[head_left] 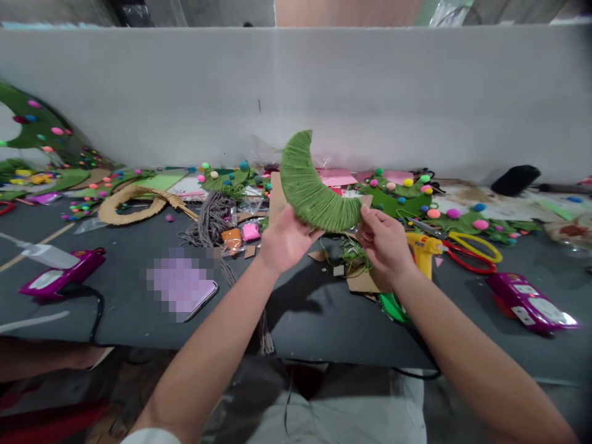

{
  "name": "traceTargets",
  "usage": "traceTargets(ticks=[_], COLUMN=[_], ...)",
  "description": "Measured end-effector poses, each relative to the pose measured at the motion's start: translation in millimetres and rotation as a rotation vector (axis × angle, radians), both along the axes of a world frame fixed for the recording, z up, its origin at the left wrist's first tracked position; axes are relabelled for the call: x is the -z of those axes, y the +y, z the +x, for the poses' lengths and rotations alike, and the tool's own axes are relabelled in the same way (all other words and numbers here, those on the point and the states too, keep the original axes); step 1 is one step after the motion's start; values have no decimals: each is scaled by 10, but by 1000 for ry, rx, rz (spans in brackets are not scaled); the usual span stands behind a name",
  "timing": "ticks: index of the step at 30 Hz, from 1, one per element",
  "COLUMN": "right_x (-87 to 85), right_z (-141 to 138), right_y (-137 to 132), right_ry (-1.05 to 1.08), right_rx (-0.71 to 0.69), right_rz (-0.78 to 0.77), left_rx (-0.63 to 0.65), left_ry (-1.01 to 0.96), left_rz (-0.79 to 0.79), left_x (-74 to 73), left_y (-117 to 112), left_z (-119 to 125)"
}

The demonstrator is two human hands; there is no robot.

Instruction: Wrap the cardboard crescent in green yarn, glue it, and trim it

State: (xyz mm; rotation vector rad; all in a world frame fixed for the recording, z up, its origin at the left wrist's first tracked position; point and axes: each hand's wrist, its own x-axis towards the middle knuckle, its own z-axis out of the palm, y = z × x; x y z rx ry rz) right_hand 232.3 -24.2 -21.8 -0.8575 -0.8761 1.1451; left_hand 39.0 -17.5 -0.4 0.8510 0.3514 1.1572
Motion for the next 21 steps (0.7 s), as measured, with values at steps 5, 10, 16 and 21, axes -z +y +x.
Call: traceTargets(ticks=[5,10,16,21], right_x=[27,40,-10,5], right_z=[-69,-35,-7,10], right_y=[-34,-42,-108,-108], right_ry=[-102,-206,-381,-449], right_rx=[10,-68,-166,-138], right_rz=[-14,65,144,175], left_rx=[-74,-59,-29,-15], left_ry=[301,302,194,151], left_rz=[-36,23,-85,-122], left_x=[180,164,116,132], left_y=[6,36,109,120], left_z=[178,121,34,41])
